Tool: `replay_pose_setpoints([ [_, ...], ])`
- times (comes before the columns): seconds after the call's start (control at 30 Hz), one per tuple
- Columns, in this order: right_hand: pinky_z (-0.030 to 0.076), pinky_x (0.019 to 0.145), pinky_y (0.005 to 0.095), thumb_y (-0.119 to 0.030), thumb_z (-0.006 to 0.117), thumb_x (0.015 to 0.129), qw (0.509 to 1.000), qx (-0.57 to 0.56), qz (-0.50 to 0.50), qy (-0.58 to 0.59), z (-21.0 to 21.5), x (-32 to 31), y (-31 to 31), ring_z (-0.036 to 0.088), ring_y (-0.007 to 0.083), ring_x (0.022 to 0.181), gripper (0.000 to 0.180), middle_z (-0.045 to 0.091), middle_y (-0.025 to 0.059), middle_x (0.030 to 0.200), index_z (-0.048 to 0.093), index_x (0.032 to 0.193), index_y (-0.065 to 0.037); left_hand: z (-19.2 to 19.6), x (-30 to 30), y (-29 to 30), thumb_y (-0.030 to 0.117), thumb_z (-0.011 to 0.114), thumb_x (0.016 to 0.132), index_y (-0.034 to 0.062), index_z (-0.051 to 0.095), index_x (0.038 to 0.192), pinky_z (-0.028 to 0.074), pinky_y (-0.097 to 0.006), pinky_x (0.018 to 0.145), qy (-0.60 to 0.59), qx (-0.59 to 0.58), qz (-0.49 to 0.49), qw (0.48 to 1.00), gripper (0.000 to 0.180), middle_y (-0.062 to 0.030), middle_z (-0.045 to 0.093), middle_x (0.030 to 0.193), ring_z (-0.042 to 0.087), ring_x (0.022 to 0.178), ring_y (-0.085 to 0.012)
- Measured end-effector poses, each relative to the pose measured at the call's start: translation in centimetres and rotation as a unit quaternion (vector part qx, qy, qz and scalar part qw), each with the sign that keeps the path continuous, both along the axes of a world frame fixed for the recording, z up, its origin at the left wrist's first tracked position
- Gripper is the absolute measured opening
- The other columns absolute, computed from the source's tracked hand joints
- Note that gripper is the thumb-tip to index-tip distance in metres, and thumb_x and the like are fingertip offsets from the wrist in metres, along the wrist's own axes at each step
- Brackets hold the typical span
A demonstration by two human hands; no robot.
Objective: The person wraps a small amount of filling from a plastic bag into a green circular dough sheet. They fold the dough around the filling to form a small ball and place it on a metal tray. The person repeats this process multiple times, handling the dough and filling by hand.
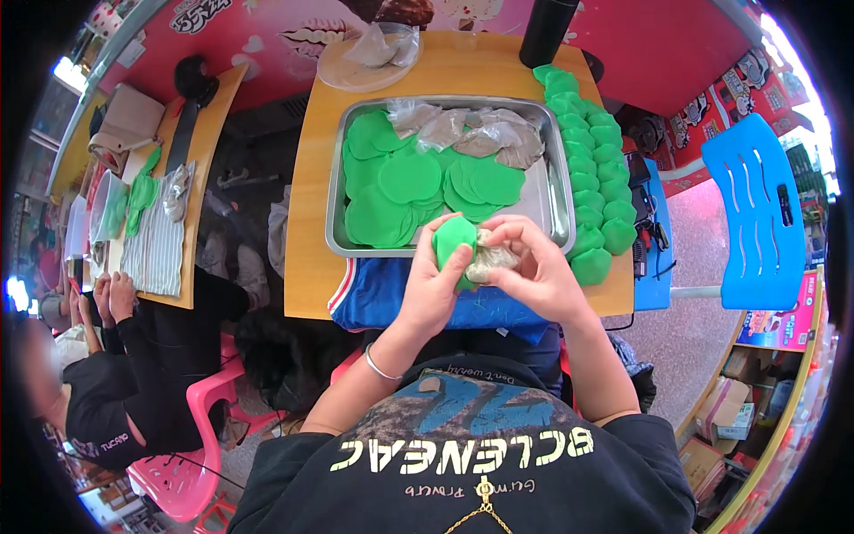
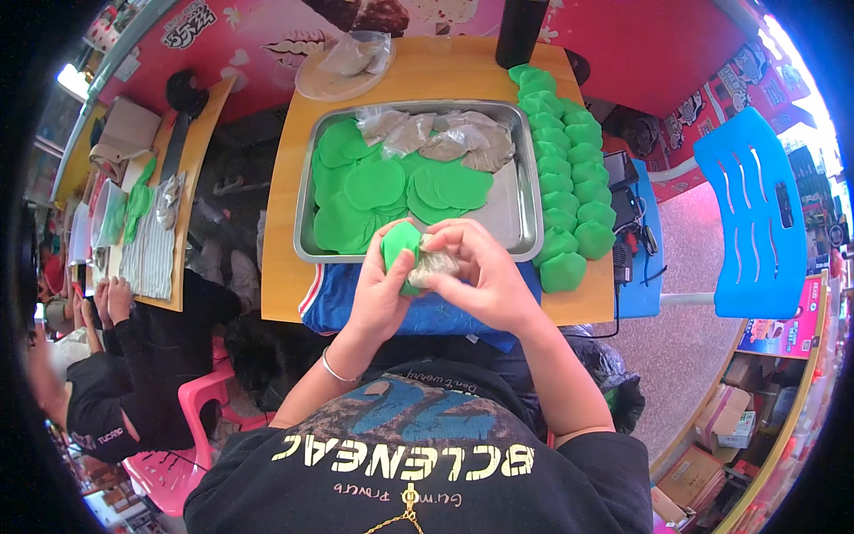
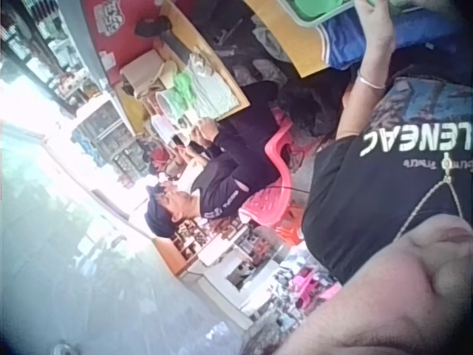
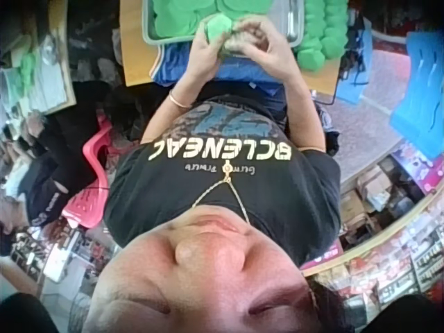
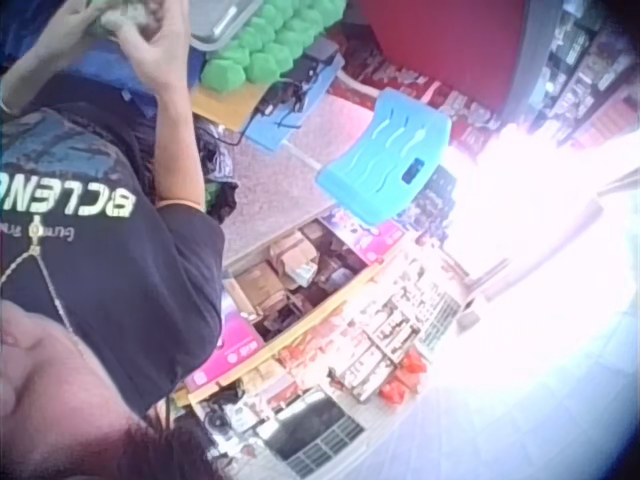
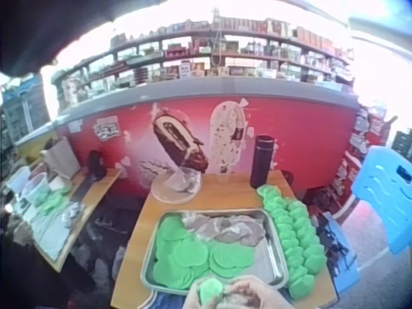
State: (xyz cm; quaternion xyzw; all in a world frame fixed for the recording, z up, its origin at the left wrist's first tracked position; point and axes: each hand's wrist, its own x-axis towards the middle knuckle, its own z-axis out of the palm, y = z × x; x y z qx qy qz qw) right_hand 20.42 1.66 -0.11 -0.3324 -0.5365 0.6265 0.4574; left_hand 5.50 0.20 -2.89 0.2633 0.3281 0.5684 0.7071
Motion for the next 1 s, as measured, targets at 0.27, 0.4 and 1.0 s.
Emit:
replay_pose_setpoints([
  [0.27, 0.048, 0.064, 0.0261, 0.001, 0.061, 0.071, 0.959, 0.132, -0.049, -0.246, 0.3, 0.2, 0.2, 0.058, 0.0117, 0.073, 0.024, 0.057, 0.0074, 0.084, 0.049, 0.092, -0.001, 0.3, -1.4, 0.0, 0.034, 0.037, 0.096, 0.0103, 0.033, 0.127, 0.043, -0.023, 0.049, 0.038, 0.001, -0.149, 0.988, 0.039, -0.0044, 0.051, 0.095, 0.053, 0.066, -0.0092],
  [0.4, 0.046, 0.06, 0.0257, 0.0, 0.061, 0.069, 0.967, 0.109, -0.053, -0.224, 0.5, 0.0, 0.3, 0.056, 0.0129, 0.066, 0.025, 0.055, 0.0067, 0.075, 0.049, 0.091, -0.002, 1.3, -0.1, 0.0, 0.03, 0.035, 0.097, 0.0092, 0.03, 0.13, 0.042, -0.023, 0.049, 0.017, -0.045, -0.069, 0.996, 0.039, -0.0042, 0.051, 0.094, 0.049, 0.063, -0.0081],
  [1.0, 0.039, 0.049, 0.028, -0.006, 0.065, 0.072, 0.928, 0.067, -0.19, -0.314, 0.1, -0.6, 0.4, 0.043, 0.0091, 0.055, 0.023, 0.045, 0.0046, 0.06, 0.043, 0.078, -0.003, -0.1, -0.5, -0.5, 0.001, 0.071, 0.069, 0.0012, 0.047, 0.108, 0.045, -0.034, 0.084, 0.451, 0.327, 0.111, 0.823, 0.045, -0.0142, 0.045, 0.107, 0.052, 0.1, -0.0245],
])
